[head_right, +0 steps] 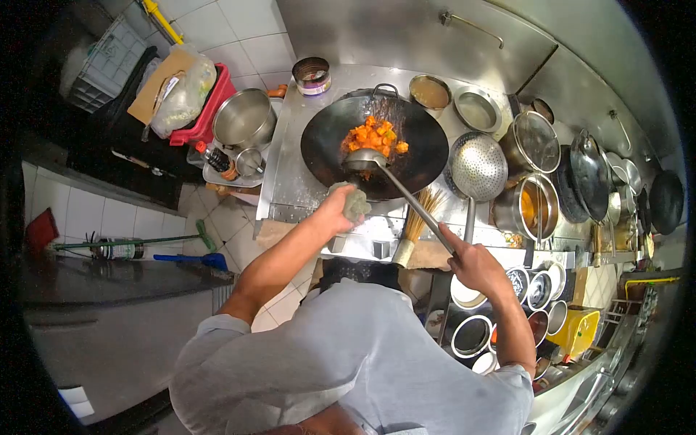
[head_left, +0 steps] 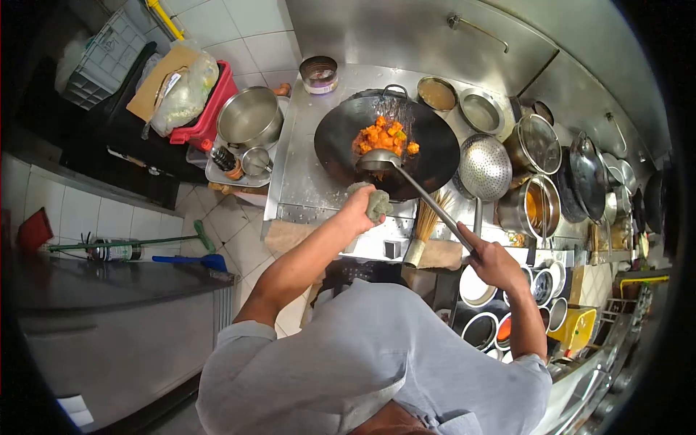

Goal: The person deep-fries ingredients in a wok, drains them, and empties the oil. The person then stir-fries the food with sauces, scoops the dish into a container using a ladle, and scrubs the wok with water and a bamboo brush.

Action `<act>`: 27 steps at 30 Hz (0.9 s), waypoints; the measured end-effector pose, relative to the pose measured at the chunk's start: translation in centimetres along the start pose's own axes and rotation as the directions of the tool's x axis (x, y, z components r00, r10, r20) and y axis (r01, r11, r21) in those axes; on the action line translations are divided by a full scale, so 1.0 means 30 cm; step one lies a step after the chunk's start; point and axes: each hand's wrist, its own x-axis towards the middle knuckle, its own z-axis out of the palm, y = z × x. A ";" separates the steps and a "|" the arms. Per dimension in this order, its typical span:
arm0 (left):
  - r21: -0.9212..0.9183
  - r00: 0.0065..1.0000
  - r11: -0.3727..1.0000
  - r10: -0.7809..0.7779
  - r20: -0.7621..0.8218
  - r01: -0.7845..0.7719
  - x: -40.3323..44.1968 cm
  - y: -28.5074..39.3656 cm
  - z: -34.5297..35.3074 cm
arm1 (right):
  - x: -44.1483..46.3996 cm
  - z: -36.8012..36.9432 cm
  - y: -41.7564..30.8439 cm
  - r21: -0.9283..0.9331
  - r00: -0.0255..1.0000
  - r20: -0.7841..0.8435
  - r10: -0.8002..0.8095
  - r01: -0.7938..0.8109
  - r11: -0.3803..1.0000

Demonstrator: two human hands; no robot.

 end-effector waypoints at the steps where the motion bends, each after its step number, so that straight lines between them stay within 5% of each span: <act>1: -0.029 0.998 0.999 -0.023 -0.064 0.021 -0.016 0.005 0.027 | 0.022 0.003 0.008 -0.052 1.000 -0.003 0.002 -0.002 0.999; 6: -0.001 0.973 0.974 0.228 -0.040 -0.228 0.223 -0.218 -0.223 | 0.115 0.097 -0.055 -0.167 0.980 -0.159 0.118 -0.144 0.975; 8: 0.106 0.956 0.960 0.270 -0.118 -0.258 -0.037 -0.289 -0.183 | 0.033 0.137 -0.036 -0.108 0.967 -0.221 0.127 -0.153 0.982; 9: -0.004 0.961 0.962 0.274 -0.043 -0.275 -0.062 -0.255 -0.175 | 0.009 0.183 0.021 -0.058 0.922 -0.387 -0.025 0.002 0.998; 10: -0.112 0.963 0.958 0.268 0.014 -0.264 -0.096 -0.247 -0.205 | -0.046 0.197 -0.018 0.107 0.914 -0.403 0.046 -0.003 0.994; 12: 0.015 0.992 0.999 0.036 0.122 -0.038 -0.127 -0.044 -0.248 | -0.103 0.186 -0.195 0.523 0.893 -0.276 0.355 -0.171 0.835; 14: 0.048 0.973 0.992 -0.125 0.192 0.118 -0.141 0.108 -0.225 | -0.107 0.196 -0.342 0.732 0.853 -0.219 0.475 -0.178 0.657; 15: 0.062 0.984 0.992 -0.119 0.134 0.111 -0.174 0.137 -0.198 | -0.094 0.230 -0.381 0.795 0.834 -0.321 0.449 -0.021 0.606; 22: 0.269 0.983 0.961 -0.103 0.154 0.059 -0.322 0.218 -0.214 | -0.137 0.276 -0.595 0.861 0.690 -0.441 0.573 0.147 0.486; 24: 0.354 0.963 0.931 -0.013 0.268 -0.086 -0.376 0.190 -0.269 | -0.134 0.309 -0.636 0.876 0.674 -0.428 0.602 0.147 0.459; 26: 0.497 0.950 0.810 0.283 0.133 -0.311 -0.501 0.087 -0.271 | -0.106 0.380 -0.637 0.897 0.686 -0.394 0.612 0.141 0.419; 27: 0.439 0.871 0.753 0.413 0.266 -0.491 -0.364 0.002 -0.418 | -0.095 0.385 -0.677 0.932 0.723 -0.305 0.620 0.093 0.350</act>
